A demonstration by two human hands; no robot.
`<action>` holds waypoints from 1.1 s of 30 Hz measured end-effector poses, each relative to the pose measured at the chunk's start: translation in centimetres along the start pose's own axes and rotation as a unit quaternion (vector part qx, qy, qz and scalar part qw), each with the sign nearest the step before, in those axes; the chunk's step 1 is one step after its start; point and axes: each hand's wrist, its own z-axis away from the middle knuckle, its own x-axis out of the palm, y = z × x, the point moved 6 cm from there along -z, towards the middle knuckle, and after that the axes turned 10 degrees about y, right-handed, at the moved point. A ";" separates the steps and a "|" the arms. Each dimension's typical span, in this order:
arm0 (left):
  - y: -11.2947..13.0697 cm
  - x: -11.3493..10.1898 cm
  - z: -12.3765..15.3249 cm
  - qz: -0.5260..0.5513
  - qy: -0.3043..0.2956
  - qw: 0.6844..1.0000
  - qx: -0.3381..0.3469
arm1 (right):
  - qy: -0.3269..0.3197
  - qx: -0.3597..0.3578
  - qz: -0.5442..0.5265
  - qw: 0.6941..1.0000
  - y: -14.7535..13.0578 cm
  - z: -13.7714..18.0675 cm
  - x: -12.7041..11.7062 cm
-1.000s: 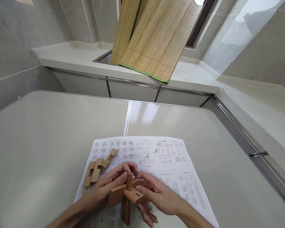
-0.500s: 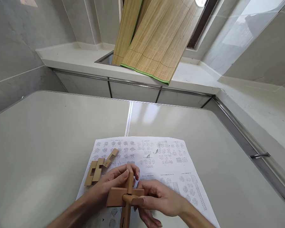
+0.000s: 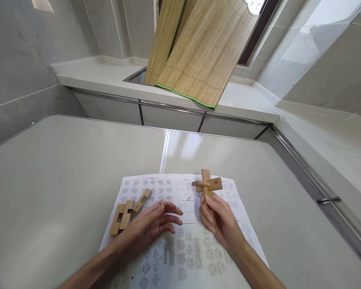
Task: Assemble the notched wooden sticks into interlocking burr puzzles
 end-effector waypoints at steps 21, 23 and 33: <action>-0.4 -0.2 -0.1 -0.011 -0.015 1.000 -0.018 | 0.137 0.013 -0.282 0.949 -0.7 -2.9 -5.7; -0.4 -0.2 -0.1 -0.018 -0.020 0.999 -0.019 | 0.137 0.018 -0.303 0.943 -0.7 -3.0 -6.0; -0.6 -0.2 0.0 -0.047 -0.033 0.998 -0.013 | 0.104 0.027 -0.172 0.979 0.2 -2.2 -3.3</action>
